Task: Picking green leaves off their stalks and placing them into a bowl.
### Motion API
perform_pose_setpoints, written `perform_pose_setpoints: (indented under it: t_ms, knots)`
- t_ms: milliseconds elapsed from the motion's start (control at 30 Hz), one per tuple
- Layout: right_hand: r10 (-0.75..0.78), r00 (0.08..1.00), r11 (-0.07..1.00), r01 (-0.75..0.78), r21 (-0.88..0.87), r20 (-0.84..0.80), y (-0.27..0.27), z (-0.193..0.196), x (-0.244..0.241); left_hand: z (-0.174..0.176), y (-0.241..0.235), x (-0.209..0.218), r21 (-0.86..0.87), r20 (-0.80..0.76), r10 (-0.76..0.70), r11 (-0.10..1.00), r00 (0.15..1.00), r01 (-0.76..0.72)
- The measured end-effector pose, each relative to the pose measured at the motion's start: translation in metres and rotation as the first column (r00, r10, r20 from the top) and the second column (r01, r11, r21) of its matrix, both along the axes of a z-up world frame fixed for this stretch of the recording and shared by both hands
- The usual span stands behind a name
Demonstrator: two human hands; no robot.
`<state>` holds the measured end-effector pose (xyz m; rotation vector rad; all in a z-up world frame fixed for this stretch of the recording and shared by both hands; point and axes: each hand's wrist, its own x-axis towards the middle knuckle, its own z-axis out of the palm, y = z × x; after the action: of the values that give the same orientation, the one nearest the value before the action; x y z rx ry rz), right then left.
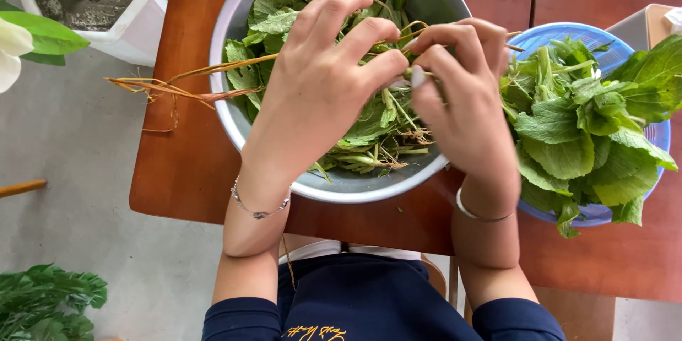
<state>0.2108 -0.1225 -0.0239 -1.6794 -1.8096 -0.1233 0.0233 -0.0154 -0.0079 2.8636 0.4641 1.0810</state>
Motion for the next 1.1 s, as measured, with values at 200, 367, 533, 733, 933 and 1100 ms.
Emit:
perform_pose_setpoints:
  t_ms: [200, 367, 533, 733, 933, 1100]
  knots:
    - [0.233, 0.75, 0.957, -0.29, 0.009, -0.62, 0.002, 0.01, 0.007, 0.015, -0.002, -0.003, -0.097, 0.093, -0.132, 0.985, 0.987, 0.141]
    - [0.247, 0.688, 0.968, -0.214, 0.133, -0.683, 0.003, 0.009, 0.016, 0.027, 0.003, -0.007, -0.125, 0.169, -0.197, 0.968, 0.966, 0.219]
    - [0.0, 0.997, 1.0, 0.002, 0.022, -0.071, 0.009, 0.024, -0.002, 0.018, 0.013, -0.009, -0.325, 0.377, -0.181, 0.893, 0.908, 0.313]
    - [0.1, 0.946, 0.995, -0.099, 0.021, -0.308, 0.002, 0.026, -0.01, 0.014, 0.013, -0.007, -0.4, 0.385, -0.119, 0.872, 0.915, 0.281]
    - [0.321, 0.829, 0.947, -0.281, 0.155, -0.458, 0.005, 0.01, -0.01, 0.013, 0.006, -0.001, -0.412, 0.388, -0.233, 0.822, 0.892, 0.394]
    - [0.28, 0.835, 0.958, -0.21, 0.195, -0.474, 0.006, 0.008, -0.01, 0.013, 0.005, -0.003, -0.545, 0.397, -0.287, 0.69, 0.872, 0.476]
